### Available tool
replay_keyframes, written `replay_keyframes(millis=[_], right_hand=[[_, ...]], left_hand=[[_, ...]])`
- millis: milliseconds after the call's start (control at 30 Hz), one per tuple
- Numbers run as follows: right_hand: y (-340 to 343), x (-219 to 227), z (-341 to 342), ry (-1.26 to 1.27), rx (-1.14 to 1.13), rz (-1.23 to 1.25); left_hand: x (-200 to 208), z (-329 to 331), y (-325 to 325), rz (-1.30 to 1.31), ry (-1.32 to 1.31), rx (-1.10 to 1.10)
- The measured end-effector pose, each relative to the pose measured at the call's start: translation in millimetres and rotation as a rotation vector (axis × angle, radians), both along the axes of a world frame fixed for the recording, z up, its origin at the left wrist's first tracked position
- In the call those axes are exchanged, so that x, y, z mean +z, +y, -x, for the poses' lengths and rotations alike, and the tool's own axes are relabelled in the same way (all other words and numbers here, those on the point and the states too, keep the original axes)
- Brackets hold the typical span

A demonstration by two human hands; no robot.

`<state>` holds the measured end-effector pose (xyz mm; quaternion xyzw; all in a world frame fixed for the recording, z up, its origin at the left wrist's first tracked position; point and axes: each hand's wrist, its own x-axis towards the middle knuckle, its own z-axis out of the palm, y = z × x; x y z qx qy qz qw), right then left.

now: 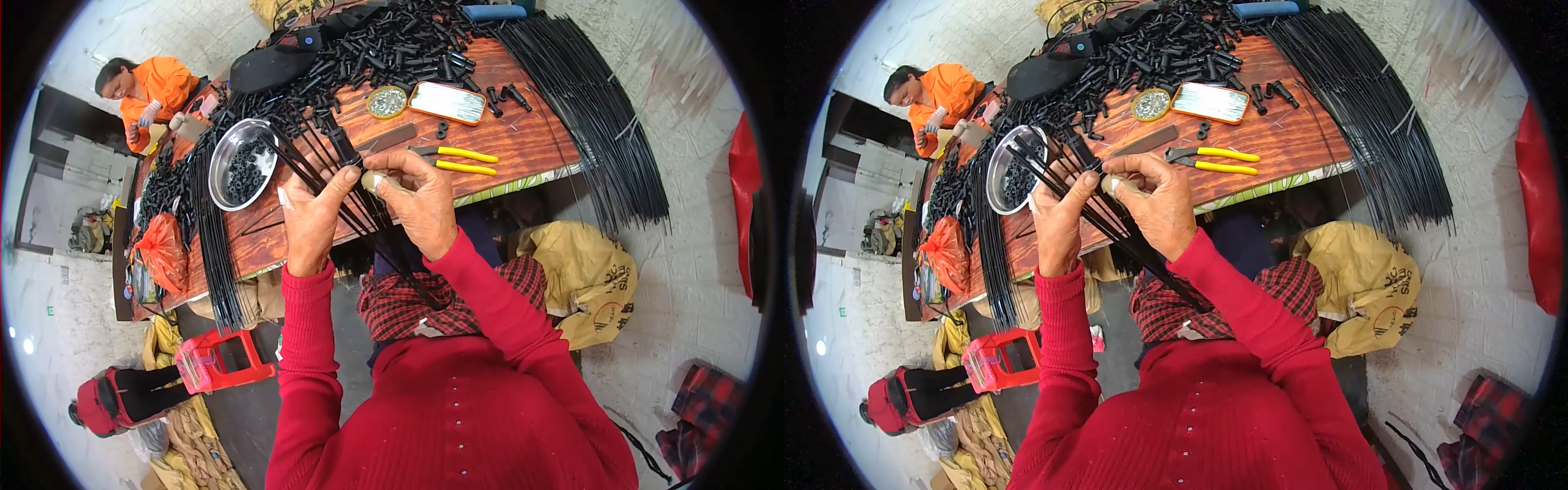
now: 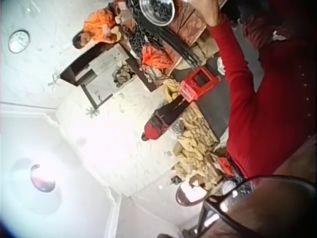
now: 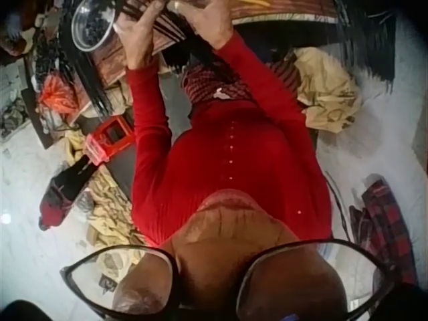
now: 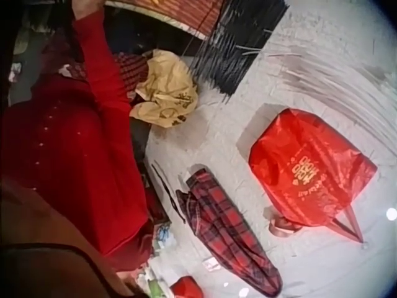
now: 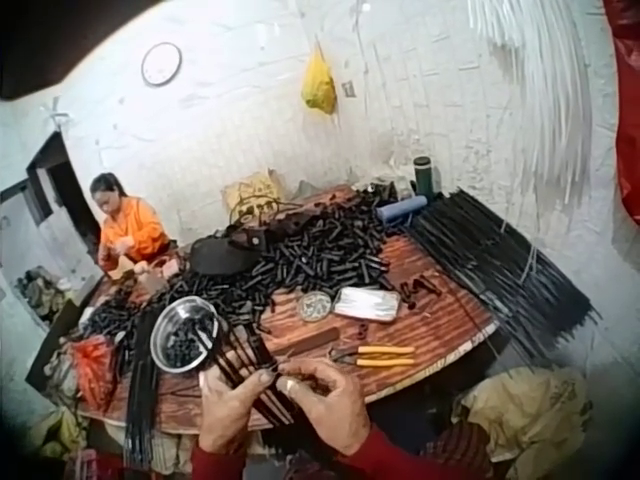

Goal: Bundling groups of black rods together and trimming the fasteners with pliers.

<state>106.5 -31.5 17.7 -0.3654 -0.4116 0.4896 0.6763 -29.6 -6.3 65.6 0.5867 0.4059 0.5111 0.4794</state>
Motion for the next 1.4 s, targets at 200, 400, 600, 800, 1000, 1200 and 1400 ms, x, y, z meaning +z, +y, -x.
replay_keyframes(millis=[200, 400, 600, 800, 1000, 1200, 1400], right_hand=[[2.5, -0.8, 4.0, 0.017, -0.031, -0.002], [6.0, -4.2, 5.2, 0.021, 0.001, 0.022], [8.6, -6.1, 8.1, -0.057, 0.005, -0.041], [10.1, -13.8, 9.1, 0.013, 0.05, -0.006], [4.1, -12.9, 12.1, -0.006, 0.06, 0.058], [0.1, 6.7, 8.1, -0.029, 0.155, 0.054], [3.8, -19.1, 9.3, -0.115, 0.13, 0.099]], left_hand=[[-5.7, 3.0, 4.1, -0.006, 0.028, 0.004], [-9.7, 4.1, 5.4, -0.016, -0.009, 0.012], [-11.2, 7.7, 3.9, -0.041, 0.068, 0.068], [-12.9, 14.4, 6.2, -0.039, 0.021, -0.033], [-25.9, 26.8, 10.7, -0.012, -0.075, -0.052], [-13.5, 31.9, 14.9, 0.012, -0.202, -0.149], [-29.4, 34.8, 14.0, 0.074, -0.121, -0.177]])
